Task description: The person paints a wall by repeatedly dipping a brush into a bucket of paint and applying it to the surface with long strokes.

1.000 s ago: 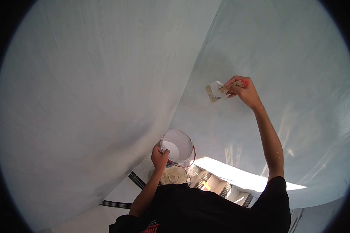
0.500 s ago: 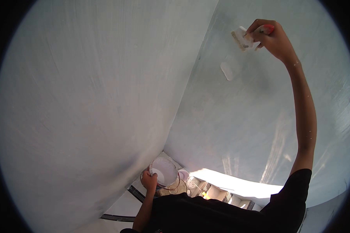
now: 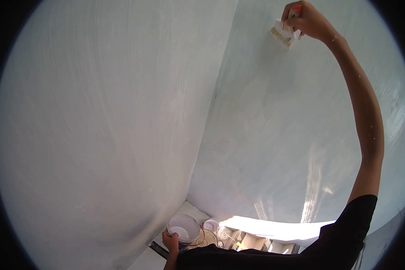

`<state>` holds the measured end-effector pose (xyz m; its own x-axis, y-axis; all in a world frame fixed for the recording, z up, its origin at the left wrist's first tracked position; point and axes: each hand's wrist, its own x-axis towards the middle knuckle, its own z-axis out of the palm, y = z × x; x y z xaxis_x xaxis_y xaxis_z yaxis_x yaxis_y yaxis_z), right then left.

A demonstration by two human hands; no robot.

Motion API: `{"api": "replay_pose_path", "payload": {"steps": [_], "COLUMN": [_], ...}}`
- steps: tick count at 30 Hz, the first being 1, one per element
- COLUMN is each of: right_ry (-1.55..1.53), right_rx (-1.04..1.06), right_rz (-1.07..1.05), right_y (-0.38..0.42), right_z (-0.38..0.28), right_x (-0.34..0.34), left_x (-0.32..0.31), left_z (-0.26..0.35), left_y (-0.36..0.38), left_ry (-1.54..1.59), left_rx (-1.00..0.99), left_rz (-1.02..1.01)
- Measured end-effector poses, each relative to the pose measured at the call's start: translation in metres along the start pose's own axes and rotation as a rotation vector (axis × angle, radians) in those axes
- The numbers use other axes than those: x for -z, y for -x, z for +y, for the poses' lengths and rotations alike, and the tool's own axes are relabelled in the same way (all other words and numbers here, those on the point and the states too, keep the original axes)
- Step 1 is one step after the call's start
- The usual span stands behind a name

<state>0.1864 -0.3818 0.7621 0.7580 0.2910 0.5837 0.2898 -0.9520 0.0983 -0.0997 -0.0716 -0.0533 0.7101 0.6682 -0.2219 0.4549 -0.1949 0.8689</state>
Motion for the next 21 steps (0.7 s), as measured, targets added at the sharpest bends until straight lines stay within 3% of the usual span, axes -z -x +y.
{"api": "replay_pose_path", "payload": {"steps": [2,5,7,8,10,11,12,14,15,16,18,21], "right_ry": [0.196,0.54,0.669,0.73,0.938,0.947,0.894,1.014,0.898,0.818,0.548,0.236], "right_rx": [-0.074,0.339,0.211,0.15,0.428,0.353,0.513,0.644,0.625,0.66,0.665,0.53], "right_rz": [0.136,0.51,0.295,0.189,0.267,0.088,0.204,0.158,-0.055,-0.05,-0.293,-0.279], "right_y": [-0.011,-0.022,-0.017,-0.014,0.017,0.047,0.076,0.133,0.16,0.186,0.216,0.214], "right_z": [-0.029,-0.019,-0.026,-0.029,-0.008,-0.024,-0.021,-0.03,-0.045,-0.049,-0.067,-0.071], "right_x": [0.061,0.076,0.057,0.041,-0.047,-0.09,-0.136,-0.21,-0.233,-0.261,-0.291,-0.295], "left_x": [0.006,0.005,-0.002,-0.006,-0.007,-0.005,-0.004,-0.003,-0.002,-0.002,-0.002,-0.006], "left_z": [0.005,-0.009,-0.028,-0.033,-0.033,-0.031,-0.028,-0.021,-0.021,-0.023,-0.02,-0.042], "left_y": [-0.004,-0.011,-0.017,-0.021,-0.021,-0.019,-0.019,-0.018,-0.018,-0.017,-0.02,-0.033], "left_ry": [-0.018,-0.039,0.052,0.102,0.041,0.012,0.03,0.063,0.073,0.082,0.078,0.051], "left_rx": [0.052,0.036,0.082,0.109,0.026,-0.014,-0.005,0.014,0.013,0.009,-0.014,-0.105], "left_rz": [-0.013,0.015,-0.009,-0.019,0.003,0.017,0.011,-0.004,-0.019,-0.031,-0.035,-0.014]}}
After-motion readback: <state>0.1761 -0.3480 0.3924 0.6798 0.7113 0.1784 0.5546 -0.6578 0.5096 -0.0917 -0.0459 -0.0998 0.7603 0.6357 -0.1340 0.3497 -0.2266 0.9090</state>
